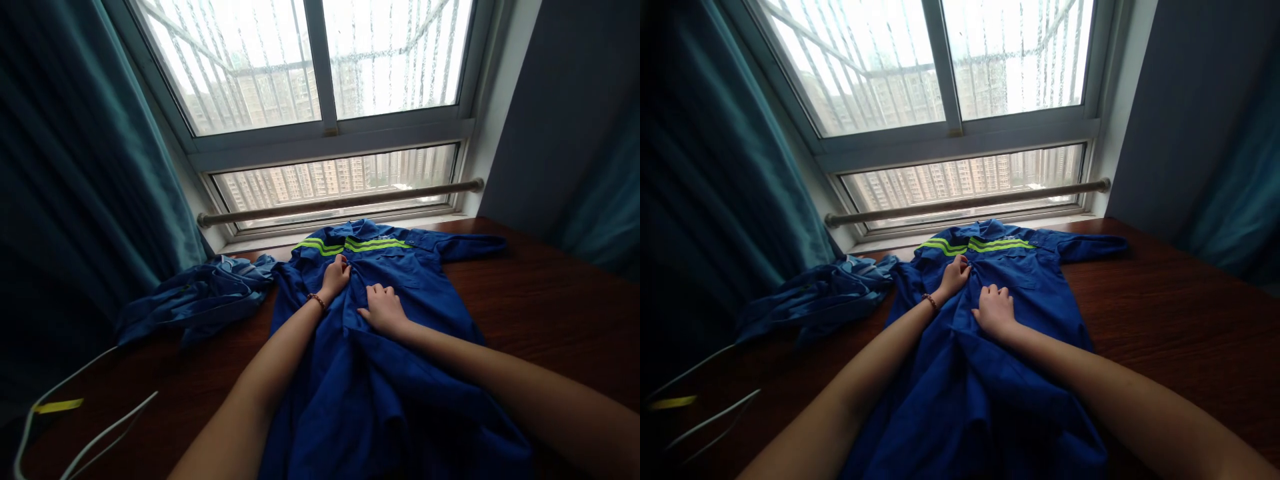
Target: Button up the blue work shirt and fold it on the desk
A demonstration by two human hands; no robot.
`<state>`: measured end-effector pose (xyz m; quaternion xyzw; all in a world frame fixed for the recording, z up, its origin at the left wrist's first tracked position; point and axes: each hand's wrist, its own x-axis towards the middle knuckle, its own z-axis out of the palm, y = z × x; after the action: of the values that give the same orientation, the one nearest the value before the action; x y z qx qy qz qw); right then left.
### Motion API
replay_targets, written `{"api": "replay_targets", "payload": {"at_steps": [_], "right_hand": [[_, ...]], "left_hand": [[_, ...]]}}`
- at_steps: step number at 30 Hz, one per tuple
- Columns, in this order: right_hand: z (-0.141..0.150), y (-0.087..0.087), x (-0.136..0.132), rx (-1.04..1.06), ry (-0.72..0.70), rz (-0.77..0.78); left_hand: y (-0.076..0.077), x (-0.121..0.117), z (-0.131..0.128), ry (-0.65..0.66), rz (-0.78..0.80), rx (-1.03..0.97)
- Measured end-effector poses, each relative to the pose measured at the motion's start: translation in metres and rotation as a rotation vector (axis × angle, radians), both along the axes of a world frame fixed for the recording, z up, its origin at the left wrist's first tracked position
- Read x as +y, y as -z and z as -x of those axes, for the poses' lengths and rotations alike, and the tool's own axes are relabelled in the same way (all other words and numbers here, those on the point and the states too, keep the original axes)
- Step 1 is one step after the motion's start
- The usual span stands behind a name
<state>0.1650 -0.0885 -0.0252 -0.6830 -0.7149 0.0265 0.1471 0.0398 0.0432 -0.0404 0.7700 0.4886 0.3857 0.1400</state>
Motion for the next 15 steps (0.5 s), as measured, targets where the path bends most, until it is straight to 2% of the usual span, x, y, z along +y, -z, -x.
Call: {"api": "replay_targets", "payload": {"at_steps": [3, 5, 7, 9, 12, 15], "right_hand": [[-0.030, 0.015, -0.007, -0.157, -0.082, -0.124], [-0.061, 0.018, -0.003, -0.234, -0.167, -0.133], [-0.090, 0.011, 0.002, -0.280, -0.230, -0.119], [-0.107, -0.003, -0.001, -0.256, -0.290, -0.118], [-0.107, -0.026, -0.037, -0.051, -0.368, -0.094], [-0.094, -0.035, -0.099, 0.125, -0.367, -0.004]], "left_hand": [[0.000, -0.009, 0.008, 0.051, -0.040, 0.104], [0.000, -0.015, 0.013, 0.110, -0.049, 0.156], [0.000, -0.020, 0.016, 0.169, -0.068, 0.177], [-0.001, -0.023, 0.017, 0.199, -0.100, 0.198], [-0.003, -0.025, 0.016, 0.180, -0.112, 0.284], [-0.003, -0.026, 0.014, 0.170, -0.088, 0.350]]}}
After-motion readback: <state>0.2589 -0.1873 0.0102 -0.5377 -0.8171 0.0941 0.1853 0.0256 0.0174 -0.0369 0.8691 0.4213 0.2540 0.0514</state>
